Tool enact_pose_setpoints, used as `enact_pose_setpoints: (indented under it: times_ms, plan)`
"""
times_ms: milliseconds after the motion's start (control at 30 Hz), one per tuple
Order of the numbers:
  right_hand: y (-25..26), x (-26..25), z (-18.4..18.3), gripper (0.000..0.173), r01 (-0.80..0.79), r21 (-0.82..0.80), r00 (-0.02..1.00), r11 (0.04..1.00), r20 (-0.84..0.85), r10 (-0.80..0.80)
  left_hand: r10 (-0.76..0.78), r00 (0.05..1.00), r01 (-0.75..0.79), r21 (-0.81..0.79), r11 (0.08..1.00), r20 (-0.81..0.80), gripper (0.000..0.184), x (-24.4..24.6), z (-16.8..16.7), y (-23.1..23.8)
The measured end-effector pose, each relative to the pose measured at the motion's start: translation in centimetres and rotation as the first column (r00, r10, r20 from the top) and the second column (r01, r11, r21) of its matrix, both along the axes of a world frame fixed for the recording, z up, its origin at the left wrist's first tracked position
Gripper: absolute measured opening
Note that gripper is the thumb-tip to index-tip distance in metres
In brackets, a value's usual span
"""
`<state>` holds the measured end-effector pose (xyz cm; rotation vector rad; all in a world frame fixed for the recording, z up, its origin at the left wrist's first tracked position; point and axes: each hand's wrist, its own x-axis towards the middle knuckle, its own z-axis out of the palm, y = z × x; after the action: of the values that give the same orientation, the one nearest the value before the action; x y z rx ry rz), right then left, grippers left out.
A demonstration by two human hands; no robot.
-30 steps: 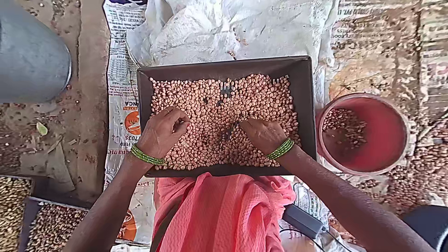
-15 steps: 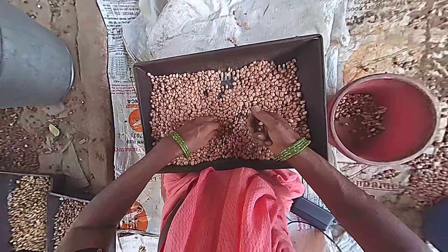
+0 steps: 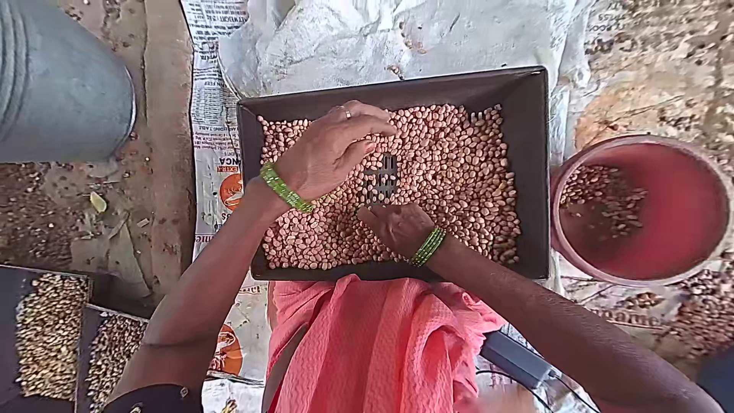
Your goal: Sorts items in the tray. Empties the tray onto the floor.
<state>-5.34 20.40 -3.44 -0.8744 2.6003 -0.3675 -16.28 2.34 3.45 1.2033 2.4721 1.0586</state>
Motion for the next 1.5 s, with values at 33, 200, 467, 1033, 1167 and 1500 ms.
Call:
enact_pose_setpoints:
  times_ms: [33,200,467,1033,1167,1500]
  plan:
    - [0.1,-0.1,-0.1,0.024,-0.011,0.003,1.000,1.000,-0.019,0.012,0.010,1.000,-0.010,0.000,1.000,-0.012,0.033,0.4,0.3,-0.9]
    - [-0.9,0.1,1.3,0.019,-0.088,0.124,0.995,0.988,0.049,0.082,0.056,0.998,-0.056,-0.001,0.998,-0.028,0.033,2.8,0.6,-4.1]
    - [3.3,-1.7,2.0,0.023,0.467,-0.323,0.788,0.823,0.575,-0.221,0.120,0.991,-0.113,-0.110,0.987,0.054,0.029,5.9,-1.1,-4.1]
    - [12.9,5.2,3.9,0.032,0.644,-0.472,0.765,0.602,0.371,-0.527,0.059,0.986,0.027,-0.496,0.868,0.157,0.022,9.4,-6.3,2.4]
    - [12.0,6.2,3.6,0.023,0.478,-0.290,0.878,0.829,0.146,-0.455,0.068,0.972,0.060,-0.517,0.854,0.226,0.024,9.1,-6.4,2.6]
    - [10.2,6.1,2.9,0.015,0.402,-0.170,0.915,0.900,0.096,-0.391,0.258,0.961,-0.216,-0.316,0.924,0.100,0.021,5.9,-3.5,-0.9]
